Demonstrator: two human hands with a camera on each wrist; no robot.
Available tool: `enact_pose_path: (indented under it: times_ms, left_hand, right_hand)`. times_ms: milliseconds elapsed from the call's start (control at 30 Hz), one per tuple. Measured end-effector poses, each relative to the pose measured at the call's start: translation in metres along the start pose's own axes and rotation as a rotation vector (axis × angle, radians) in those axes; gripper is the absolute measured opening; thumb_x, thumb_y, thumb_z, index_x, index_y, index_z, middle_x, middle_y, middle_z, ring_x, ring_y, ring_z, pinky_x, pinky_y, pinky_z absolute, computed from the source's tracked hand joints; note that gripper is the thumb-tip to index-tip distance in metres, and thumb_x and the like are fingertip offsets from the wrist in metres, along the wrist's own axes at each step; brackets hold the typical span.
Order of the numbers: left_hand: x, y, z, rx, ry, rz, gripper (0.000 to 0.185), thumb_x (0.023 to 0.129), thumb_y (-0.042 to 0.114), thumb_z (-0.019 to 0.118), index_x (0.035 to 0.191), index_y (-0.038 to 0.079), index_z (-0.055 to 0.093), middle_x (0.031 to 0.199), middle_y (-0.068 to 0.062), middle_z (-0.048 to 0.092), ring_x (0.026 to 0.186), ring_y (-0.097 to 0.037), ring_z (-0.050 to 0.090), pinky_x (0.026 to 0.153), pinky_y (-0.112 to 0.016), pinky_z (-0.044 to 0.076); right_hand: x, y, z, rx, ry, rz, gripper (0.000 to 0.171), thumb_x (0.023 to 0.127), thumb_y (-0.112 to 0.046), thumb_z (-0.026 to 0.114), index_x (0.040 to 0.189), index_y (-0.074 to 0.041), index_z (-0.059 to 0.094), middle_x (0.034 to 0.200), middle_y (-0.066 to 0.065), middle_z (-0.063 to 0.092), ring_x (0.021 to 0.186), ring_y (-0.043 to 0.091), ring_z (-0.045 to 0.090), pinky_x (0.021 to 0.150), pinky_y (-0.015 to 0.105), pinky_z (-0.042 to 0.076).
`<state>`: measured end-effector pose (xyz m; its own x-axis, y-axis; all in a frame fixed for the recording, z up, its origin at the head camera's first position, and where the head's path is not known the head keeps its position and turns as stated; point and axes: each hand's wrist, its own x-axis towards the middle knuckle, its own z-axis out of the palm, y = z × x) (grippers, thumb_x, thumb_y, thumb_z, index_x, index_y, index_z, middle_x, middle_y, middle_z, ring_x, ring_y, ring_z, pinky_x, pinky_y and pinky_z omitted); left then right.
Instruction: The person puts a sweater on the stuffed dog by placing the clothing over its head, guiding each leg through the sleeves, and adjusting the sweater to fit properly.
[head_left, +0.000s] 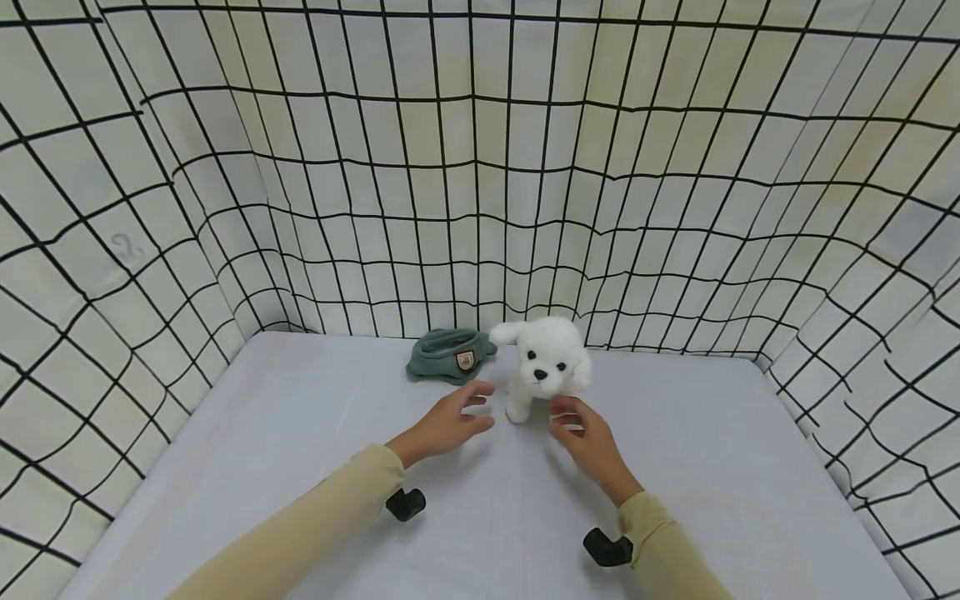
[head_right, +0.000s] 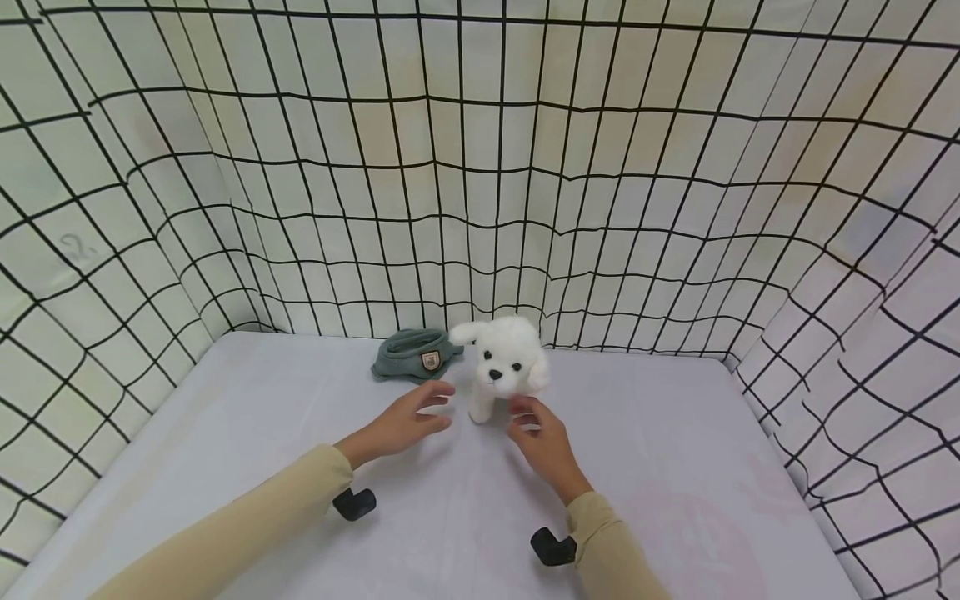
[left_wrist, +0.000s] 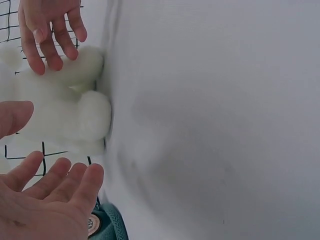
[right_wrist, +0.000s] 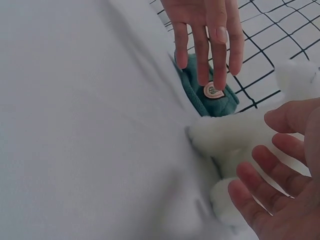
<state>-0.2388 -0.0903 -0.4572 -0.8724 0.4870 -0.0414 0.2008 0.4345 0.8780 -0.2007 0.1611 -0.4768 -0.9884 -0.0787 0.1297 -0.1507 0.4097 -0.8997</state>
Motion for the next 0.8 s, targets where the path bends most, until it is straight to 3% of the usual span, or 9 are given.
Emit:
enact_pose_path:
  times_ms: [300, 800]
  left_hand:
    - [-0.009, -0.001, -0.005, 0.01, 0.015, 0.007, 0.048, 0.096, 0.015, 0.059, 0.14, 0.005, 0.041, 0.147, -0.014, 0.044, 0.136, -0.033, 0.044, 0.108, -0.045, 0.042]
    - [-0.02, -0.008, -0.017, 0.045, 0.052, -0.019, 0.048, 0.095, 0.018, 0.061, 0.139, 0.009, 0.043, 0.146, -0.009, 0.046, 0.136, -0.03, 0.044, 0.107, -0.043, 0.043]
  right_hand:
    - [0.001, -0.006, 0.013, 0.0, -0.03, -0.019, 0.034, 0.091, -0.007, 0.064, 0.124, -0.004, 0.06, 0.12, 0.015, 0.064, 0.107, 0.028, 0.063, 0.085, 0.029, 0.053]
    - [-0.001, -0.011, 0.03, 0.029, -0.079, -0.067, 0.032, 0.09, -0.007, 0.065, 0.122, -0.006, 0.061, 0.116, 0.011, 0.066, 0.103, 0.025, 0.062, 0.08, 0.024, 0.052]
